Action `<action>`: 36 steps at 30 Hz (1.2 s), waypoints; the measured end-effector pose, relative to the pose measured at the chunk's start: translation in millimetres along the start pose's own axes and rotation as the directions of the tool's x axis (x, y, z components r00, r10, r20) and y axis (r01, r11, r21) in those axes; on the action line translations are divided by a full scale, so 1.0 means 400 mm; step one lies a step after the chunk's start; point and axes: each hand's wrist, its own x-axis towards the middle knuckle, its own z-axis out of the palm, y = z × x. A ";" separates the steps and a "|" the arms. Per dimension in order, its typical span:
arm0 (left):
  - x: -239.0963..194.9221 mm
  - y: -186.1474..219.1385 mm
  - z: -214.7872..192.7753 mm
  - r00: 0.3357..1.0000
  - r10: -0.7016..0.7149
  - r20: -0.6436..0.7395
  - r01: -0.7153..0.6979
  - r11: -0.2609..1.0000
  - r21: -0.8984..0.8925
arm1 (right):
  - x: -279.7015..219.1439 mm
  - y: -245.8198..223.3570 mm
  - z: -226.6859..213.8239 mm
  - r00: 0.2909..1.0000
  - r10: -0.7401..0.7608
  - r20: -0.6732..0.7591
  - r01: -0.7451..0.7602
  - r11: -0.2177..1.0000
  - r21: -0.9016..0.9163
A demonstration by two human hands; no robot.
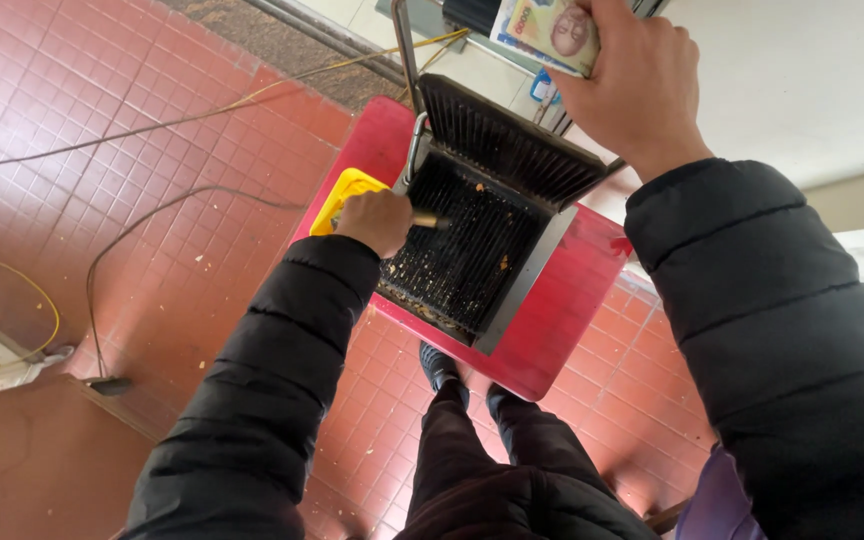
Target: The person cleans a grill with a brush, then retrieves a bread roll from a display case. They cut the roll open with scissors, add sauces and shredded vegetables, and fill it with sliced meat from a vertical rotisserie.
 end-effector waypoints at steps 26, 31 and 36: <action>-0.173 -0.008 0.201 0.972 -0.184 0.145 0.192 0.980 -0.048 | 0.007 0.005 0.018 0.995 -0.093 -0.047 0.091 0.995 -0.030; -0.166 -0.043 0.205 0.993 -0.103 -0.052 0.106 0.992 0.070 | 0.007 -0.012 0.002 0.995 -0.073 -0.068 0.070 0.996 -0.048; -0.152 -0.008 0.144 0.940 -0.177 0.293 0.189 0.982 -0.015 | 0.001 -0.024 -0.015 0.999 -0.049 -0.011 0.049 0.999 0.023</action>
